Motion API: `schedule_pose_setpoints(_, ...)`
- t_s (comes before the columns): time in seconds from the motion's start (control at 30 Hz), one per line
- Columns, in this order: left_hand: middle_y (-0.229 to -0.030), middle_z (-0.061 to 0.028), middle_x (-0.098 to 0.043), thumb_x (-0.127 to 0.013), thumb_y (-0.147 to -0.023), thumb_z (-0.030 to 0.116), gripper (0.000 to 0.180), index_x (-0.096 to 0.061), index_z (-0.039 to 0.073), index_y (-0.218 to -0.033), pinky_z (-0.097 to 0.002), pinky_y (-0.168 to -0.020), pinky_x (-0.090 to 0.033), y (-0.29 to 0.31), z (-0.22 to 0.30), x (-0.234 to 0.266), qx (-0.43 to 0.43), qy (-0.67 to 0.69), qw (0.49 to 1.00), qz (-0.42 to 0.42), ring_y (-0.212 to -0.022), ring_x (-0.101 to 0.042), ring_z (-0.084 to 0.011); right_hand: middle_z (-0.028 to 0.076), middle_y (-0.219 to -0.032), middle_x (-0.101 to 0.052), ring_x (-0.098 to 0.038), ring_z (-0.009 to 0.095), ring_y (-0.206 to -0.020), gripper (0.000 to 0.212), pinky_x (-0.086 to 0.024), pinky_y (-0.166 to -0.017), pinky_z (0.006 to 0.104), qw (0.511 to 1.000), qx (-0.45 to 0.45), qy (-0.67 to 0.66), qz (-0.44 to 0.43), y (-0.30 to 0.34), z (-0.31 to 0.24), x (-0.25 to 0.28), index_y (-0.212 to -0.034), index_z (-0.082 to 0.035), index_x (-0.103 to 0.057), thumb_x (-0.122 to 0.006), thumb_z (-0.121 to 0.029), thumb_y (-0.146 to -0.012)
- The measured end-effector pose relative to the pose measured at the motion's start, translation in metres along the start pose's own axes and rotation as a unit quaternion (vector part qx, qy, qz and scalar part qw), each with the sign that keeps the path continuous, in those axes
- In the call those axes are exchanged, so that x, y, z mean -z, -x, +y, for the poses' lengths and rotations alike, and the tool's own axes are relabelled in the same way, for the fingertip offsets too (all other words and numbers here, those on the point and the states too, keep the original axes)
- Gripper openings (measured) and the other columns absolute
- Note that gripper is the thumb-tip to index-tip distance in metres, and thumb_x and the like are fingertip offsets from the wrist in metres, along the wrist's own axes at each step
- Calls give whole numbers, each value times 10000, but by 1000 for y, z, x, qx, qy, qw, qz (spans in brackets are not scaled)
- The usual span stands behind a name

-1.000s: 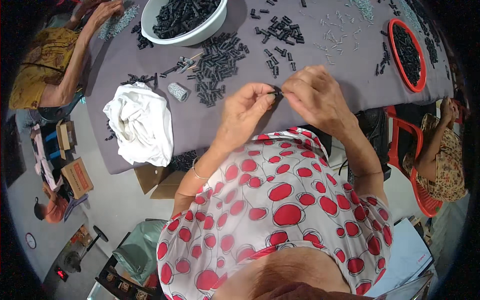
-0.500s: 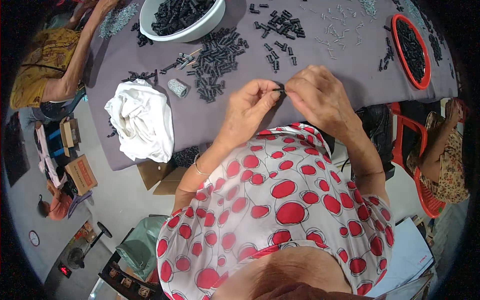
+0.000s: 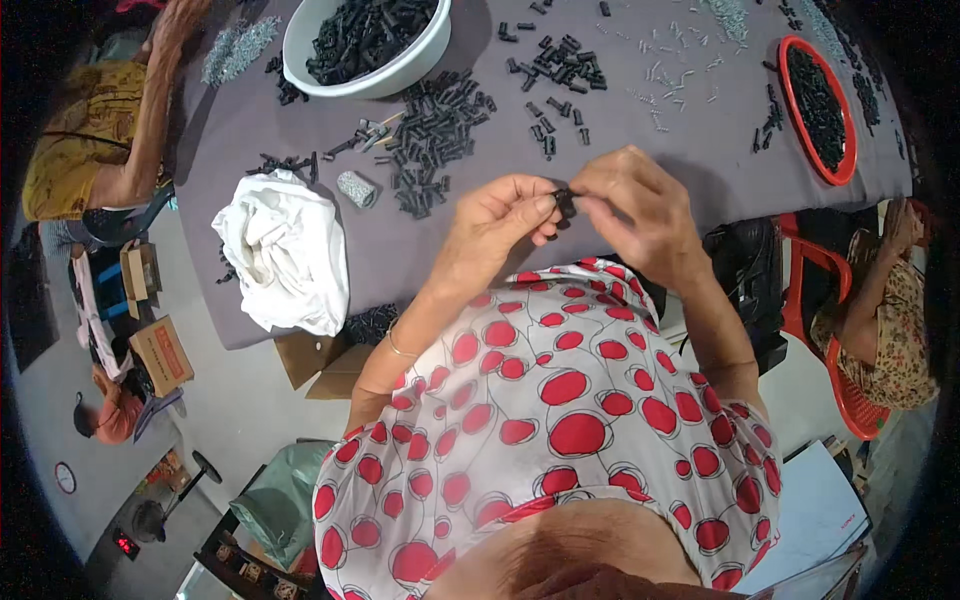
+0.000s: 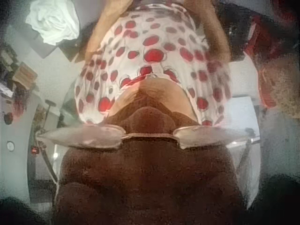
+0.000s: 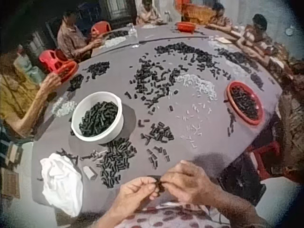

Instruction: The person assembles small components by picking up plastic pieces and inserting metal springs into them by hand.

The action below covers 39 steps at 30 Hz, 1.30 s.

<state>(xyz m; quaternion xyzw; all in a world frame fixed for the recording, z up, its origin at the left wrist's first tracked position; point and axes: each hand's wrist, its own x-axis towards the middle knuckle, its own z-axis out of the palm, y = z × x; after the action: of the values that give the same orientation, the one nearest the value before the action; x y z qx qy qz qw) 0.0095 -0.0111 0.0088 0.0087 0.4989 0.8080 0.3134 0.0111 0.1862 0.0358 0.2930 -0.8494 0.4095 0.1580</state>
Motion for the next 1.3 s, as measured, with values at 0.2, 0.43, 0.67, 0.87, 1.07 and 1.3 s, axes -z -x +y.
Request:
schedule_pose_setpoints(0.2, -884, -52, -628, -556, -926, 100, 185, -582, -28, -1055, -208, -683, -472, 1, -11, 6, 22, 40, 999, -16, -766, -579, -90, 81, -839, -594, -573, 257, -753, 259, -471, -662, 372, 998, 30, 50, 23, 10, -3, -10, -889, -1, -627, -693, 11, -639)
schedule_pose_setpoints(0.43, -893, -47, -630, -541, -934, 105, 170, -586, -11, -1050, -235, -711, -495, 5, -5, 11, -4, 52, 998, -35, -777, -584, -98, 83, -817, -590, -570, 286, -727, 197, -474, -601, 376, 984, -148, 64, 73, 11, 26, 14, -877, -59, -619, -666, 22, -705)
schedule_pose_setpoints(0.67, -909, -53, -627, -519, -943, 94, 168, -570, -10, -1065, -239, -730, -494, -6, -12, 19, -1, 120, 991, -60, -793, -585, -104, 52, -753, -539, -542, 259, -759, 127, -411, -622, 395, 974, -136, 167, 77, -3, 45, -10, -796, -100, -621, -691, -133, -696)
schedule_pose_setpoints(0.87, -913, -60, -620, -515, -945, 93, 176, -556, -14, -1079, -242, -743, -488, -2, -18, 22, -7, 131, 989, -66, -803, -578, -109, 23, -774, -549, -547, 230, -809, 152, -385, -656, 395, 945, -162, 283, 25, -25, 42, -31, -787, -115, -635, -685, -215, -684)
schedule_pose_setpoints(1.07, -918, -66, -618, -520, -946, 98, 182, -551, -16, -1084, -241, -740, -484, -3, -18, 21, -5, 143, 986, -81, -807, -578, -111, 22, -768, -586, -568, 229, -760, 120, -404, -623, 400, 949, -125, 288, 32, -25, 44, -27, -794, -106, -631, -675, -139, -687)
schedule_pose_setpoints(1.3, -906, -60, -620, -531, -943, 111, 191, -552, -17, -1084, -233, -723, -484, -3, -18, 22, -5, 125, 990, -66, -796, -582, -107, 63, -772, -626, -593, 153, -670, 133, -472, -624, 273, 961, -256, -103, 21, -20, 19, -10, -901, -44, -614, -648, -31, -774)
